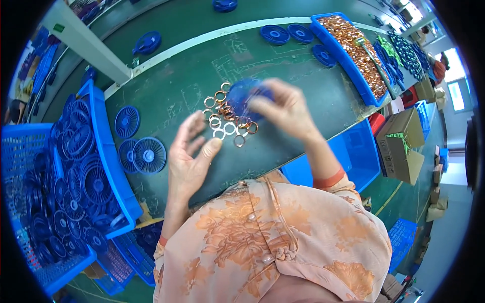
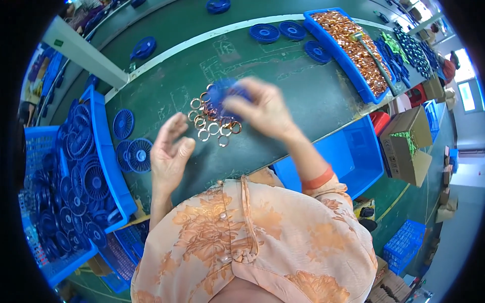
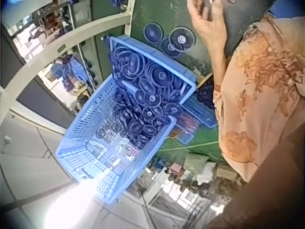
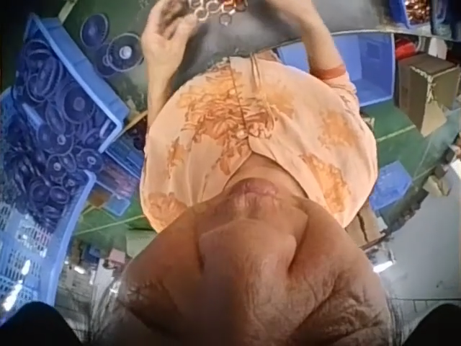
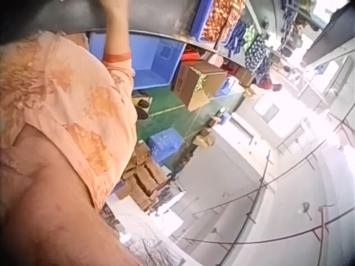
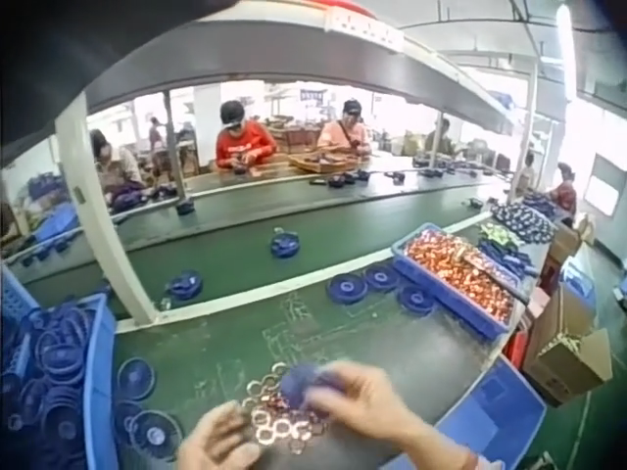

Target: The person assembles electronic components by placing metal rings onto blue plastic circular parts, using a mallet to secure them.

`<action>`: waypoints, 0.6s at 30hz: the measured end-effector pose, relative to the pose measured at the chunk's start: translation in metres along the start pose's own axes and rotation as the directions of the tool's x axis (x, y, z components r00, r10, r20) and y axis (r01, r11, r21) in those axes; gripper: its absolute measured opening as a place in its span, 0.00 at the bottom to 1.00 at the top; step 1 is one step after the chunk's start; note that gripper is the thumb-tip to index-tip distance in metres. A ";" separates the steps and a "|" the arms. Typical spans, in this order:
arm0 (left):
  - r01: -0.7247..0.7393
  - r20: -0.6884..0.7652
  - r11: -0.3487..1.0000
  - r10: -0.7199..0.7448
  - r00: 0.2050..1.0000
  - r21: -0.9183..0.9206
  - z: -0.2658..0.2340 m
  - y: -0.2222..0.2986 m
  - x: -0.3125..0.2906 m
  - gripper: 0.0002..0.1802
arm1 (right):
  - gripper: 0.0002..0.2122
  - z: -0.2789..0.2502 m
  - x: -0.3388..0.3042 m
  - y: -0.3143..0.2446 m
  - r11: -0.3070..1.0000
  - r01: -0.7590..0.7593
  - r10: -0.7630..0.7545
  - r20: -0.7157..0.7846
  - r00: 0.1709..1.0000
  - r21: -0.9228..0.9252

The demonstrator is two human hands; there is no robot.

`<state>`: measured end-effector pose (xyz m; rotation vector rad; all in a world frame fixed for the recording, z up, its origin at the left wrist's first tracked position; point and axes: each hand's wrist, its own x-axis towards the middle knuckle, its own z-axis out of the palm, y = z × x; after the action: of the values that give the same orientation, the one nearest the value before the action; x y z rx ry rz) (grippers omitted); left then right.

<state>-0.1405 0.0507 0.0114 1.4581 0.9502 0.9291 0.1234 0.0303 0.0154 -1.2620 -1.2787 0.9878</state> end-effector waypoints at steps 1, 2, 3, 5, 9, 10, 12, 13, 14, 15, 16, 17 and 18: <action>-0.011 -0.056 0.980 0.023 0.998 0.197 -0.008 0.007 0.000 0.39 | 0.12 -0.016 0.007 0.003 0.952 0.012 -0.066 -0.166 0.984 -0.306; -0.020 -0.114 0.933 0.065 0.991 0.360 -0.019 0.005 -0.001 0.37 | 0.12 -0.034 0.016 0.004 0.811 -0.030 -0.181 -0.300 0.937 -0.585; -0.051 -0.136 0.828 0.152 0.979 0.559 -0.030 0.003 -0.003 0.36 | 0.12 -0.053 0.025 0.014 0.672 -0.080 -0.282 -0.354 0.892 -0.736; -0.056 -0.139 0.594 0.277 0.951 0.802 -0.049 -0.006 -0.008 0.35 | 0.12 -0.090 0.039 0.044 0.503 -0.148 -0.389 -0.376 0.841 -0.851; 0.033 -0.171 0.473 0.251 0.953 0.880 -0.065 -0.020 -0.022 0.37 | 0.16 -0.107 0.044 0.067 0.287 -0.139 -0.466 -0.265 0.844 -0.948; 0.050 -0.172 0.450 0.234 0.957 0.891 -0.066 -0.021 -0.023 0.37 | 0.17 -0.100 0.041 0.066 0.275 -0.132 -0.502 -0.260 0.825 -0.952; 0.063 -0.183 0.444 0.233 0.955 0.894 -0.067 -0.025 -0.028 0.38 | 0.15 -0.071 0.035 0.040 0.383 0.108 -0.439 -0.078 0.895 -0.917; 0.067 -0.187 0.438 0.235 0.954 0.896 -0.069 -0.026 -0.030 0.39 | 0.14 -0.055 0.030 0.029 0.492 0.203 -0.339 0.028 0.940 -0.846; 0.072 -0.189 0.436 0.232 0.954 0.897 -0.070 -0.026 -0.030 0.39 | 0.12 -0.039 0.024 0.022 0.602 0.275 -0.249 0.150 0.957 -0.750; 0.078 -0.202 0.441 0.241 0.949 0.894 -0.071 -0.026 -0.030 0.40 | 0.11 -0.026 0.020 0.017 0.683 0.243 -0.168 0.176 0.970 -0.689; 0.088 -0.217 0.444 0.250 0.944 0.892 -0.071 -0.025 -0.031 0.40 | 0.09 -0.016 0.015 0.015 0.756 0.203 -0.088 0.211 0.973 -0.622; 0.109 -0.235 0.438 0.245 0.941 0.892 -0.071 -0.024 -0.032 0.40 | 0.08 -0.009 0.012 0.016 0.714 0.222 -0.083 0.234 0.969 -0.664; 0.104 -0.224 0.426 0.241 0.944 0.899 -0.073 -0.022 -0.032 0.41 | 0.08 -0.007 0.011 0.019 0.726 0.240 -0.087 0.260 0.962 -0.645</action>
<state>-0.2214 0.0495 -0.0055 2.3146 1.8503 0.7116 0.1334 0.0420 -0.0014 -1.5665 -1.9996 0.5348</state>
